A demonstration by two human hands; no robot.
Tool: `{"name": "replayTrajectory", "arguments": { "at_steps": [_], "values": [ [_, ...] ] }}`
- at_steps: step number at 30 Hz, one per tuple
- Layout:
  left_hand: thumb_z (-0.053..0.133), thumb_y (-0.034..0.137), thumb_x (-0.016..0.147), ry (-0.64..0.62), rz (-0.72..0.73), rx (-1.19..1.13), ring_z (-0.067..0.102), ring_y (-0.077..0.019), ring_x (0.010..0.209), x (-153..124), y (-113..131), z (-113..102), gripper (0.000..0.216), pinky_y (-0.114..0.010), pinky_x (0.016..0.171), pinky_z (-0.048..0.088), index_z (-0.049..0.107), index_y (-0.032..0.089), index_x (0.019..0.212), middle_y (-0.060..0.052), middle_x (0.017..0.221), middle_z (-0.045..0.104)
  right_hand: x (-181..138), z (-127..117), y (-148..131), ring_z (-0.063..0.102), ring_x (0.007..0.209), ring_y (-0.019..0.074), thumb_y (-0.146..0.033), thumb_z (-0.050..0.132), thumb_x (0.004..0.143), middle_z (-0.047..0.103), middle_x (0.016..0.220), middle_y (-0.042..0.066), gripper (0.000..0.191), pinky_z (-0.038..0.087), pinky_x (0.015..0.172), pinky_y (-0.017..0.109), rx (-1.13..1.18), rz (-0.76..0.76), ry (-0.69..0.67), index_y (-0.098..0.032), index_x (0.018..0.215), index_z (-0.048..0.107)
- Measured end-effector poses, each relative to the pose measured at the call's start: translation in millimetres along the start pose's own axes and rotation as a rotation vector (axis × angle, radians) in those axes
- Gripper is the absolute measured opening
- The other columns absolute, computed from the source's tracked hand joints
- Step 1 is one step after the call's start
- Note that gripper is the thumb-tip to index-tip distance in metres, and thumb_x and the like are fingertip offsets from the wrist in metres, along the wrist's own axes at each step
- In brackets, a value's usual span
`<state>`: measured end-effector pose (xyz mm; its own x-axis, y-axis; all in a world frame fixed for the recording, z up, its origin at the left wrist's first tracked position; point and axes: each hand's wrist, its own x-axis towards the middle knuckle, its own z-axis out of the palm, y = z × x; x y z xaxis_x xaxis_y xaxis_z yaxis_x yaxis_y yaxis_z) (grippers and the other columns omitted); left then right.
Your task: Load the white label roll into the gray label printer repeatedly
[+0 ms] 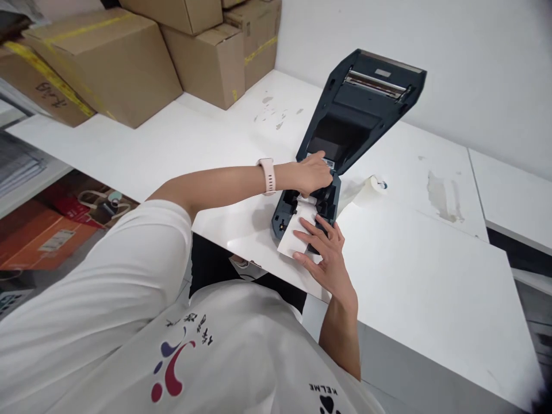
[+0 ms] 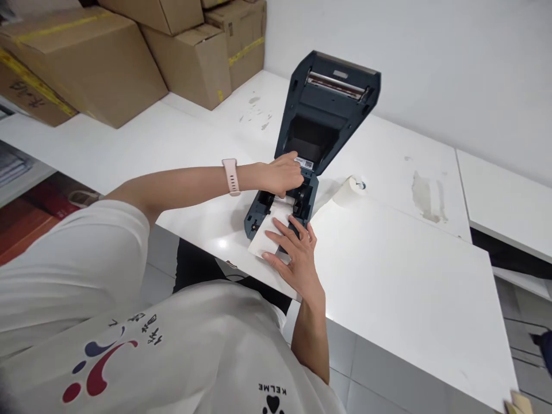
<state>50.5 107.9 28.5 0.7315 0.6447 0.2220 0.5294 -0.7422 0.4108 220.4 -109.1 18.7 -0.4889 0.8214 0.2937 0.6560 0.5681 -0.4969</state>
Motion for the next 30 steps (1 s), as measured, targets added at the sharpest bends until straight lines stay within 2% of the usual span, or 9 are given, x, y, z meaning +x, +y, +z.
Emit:
{"name": "replayTrajectory", "arguments": {
  "at_steps": [3, 5, 10, 14, 16, 20, 22, 25, 30],
  "values": [
    [0.089, 0.024, 0.057, 0.004, -0.009, -0.050, 0.056, -0.0291, 0.081, 10, -5, 16, 0.030, -0.059, 0.109, 0.032, 0.060, 0.024, 0.047, -0.004, 0.054, 0.055, -1, 0, 0, 0.040, 0.155, 0.0317, -0.051, 0.060, 0.101, 0.060, 0.154, 0.002, 0.036, 0.019, 0.127, 0.062, -0.004, -0.008, -0.001, -0.032, 0.131, 0.067],
    [0.087, 0.017, 0.053, -0.058, -0.012, -0.003, 0.053, -0.0278, 0.077, 11, -6, 21, 0.037, -0.058, 0.107, 0.036, 0.053, 0.025, 0.042, -0.003, 0.050, 0.053, -2, -1, 1, 0.039, 0.155, 0.0316, -0.050, 0.060, 0.102, 0.060, 0.154, 0.002, 0.034, 0.019, 0.127, 0.063, 0.007, -0.021, -0.007, -0.032, 0.130, 0.067],
    [0.073, -0.002, 0.047, -0.212, 0.028, 0.260, 0.054, -0.0267, 0.076, 4, 6, 15, 0.043, -0.056, 0.110, 0.033, 0.041, 0.025, 0.037, -0.001, 0.048, 0.049, -4, -6, 7, 0.037, 0.156, 0.0325, -0.048, 0.060, 0.102, 0.059, 0.155, 0.001, 0.032, 0.019, 0.126, 0.064, 0.007, -0.058, -0.040, -0.034, 0.130, 0.066],
    [0.071, -0.001, 0.049, -0.221, 0.022, 0.294, 0.056, -0.0263, 0.077, -3, 17, 5, 0.037, -0.054, 0.110, 0.030, 0.046, 0.023, 0.040, -0.001, 0.051, 0.052, -7, -8, 8, 0.035, 0.157, 0.0363, -0.060, 0.066, 0.094, 0.055, 0.158, 0.005, 0.062, 0.017, 0.126, 0.065, -0.055, -0.135, -0.075, -0.033, 0.148, 0.052],
    [0.072, -0.001, 0.049, -0.221, 0.009, 0.286, 0.056, -0.0263, 0.078, -5, 19, 4, 0.035, -0.054, 0.110, 0.029, 0.047, 0.023, 0.041, -0.001, 0.049, 0.051, -7, -6, 7, 0.034, 0.157, 0.0376, -0.060, 0.068, 0.093, 0.055, 0.158, 0.006, 0.073, 0.015, 0.127, 0.065, -0.103, -0.159, -0.049, -0.033, 0.156, 0.043],
    [0.072, 0.000, 0.048, -0.197, 0.010, 0.307, 0.058, -0.0274, 0.081, -5, 18, 6, 0.029, -0.054, 0.110, 0.029, 0.055, 0.023, 0.045, -0.001, 0.053, 0.058, -6, 3, 2, 0.046, 0.151, 0.0320, -0.029, 0.058, 0.103, 0.066, 0.147, 0.000, 0.048, 0.020, 0.126, 0.063, -0.117, -0.194, 0.099, -0.041, 0.150, 0.052],
    [0.072, 0.001, 0.050, -0.203, 0.018, 0.369, 0.059, -0.0284, 0.083, -6, 19, 7, 0.026, -0.054, 0.109, 0.030, 0.060, 0.023, 0.050, -0.003, 0.060, 0.064, -4, 6, 2, 0.052, 0.147, 0.0285, -0.018, 0.054, 0.103, 0.069, 0.142, -0.003, 0.046, 0.025, 0.125, 0.061, -0.082, -0.217, 0.126, -0.042, 0.142, 0.060],
    [0.072, 0.002, 0.057, -0.210, 0.054, 0.456, 0.060, -0.0289, 0.085, -9, 23, 5, 0.021, -0.053, 0.106, 0.033, 0.067, 0.022, 0.057, -0.006, 0.067, 0.068, -3, 7, 5, 0.055, 0.145, 0.0270, -0.016, 0.056, 0.102, 0.071, 0.139, -0.004, 0.041, 0.031, 0.123, 0.059, -0.050, -0.233, 0.131, -0.040, 0.134, 0.066],
    [0.064, 0.000, 0.067, -0.118, 0.100, 0.450, 0.062, -0.0302, 0.092, -21, 31, 1, 0.024, -0.055, 0.109, 0.030, 0.073, 0.022, 0.067, -0.007, 0.069, 0.070, -4, 2, 10, 0.057, 0.143, 0.0266, -0.018, 0.058, 0.102, 0.069, 0.141, -0.001, 0.037, 0.037, 0.121, 0.057, -0.039, -0.231, 0.115, -0.036, 0.133, 0.068]
  ]
}}
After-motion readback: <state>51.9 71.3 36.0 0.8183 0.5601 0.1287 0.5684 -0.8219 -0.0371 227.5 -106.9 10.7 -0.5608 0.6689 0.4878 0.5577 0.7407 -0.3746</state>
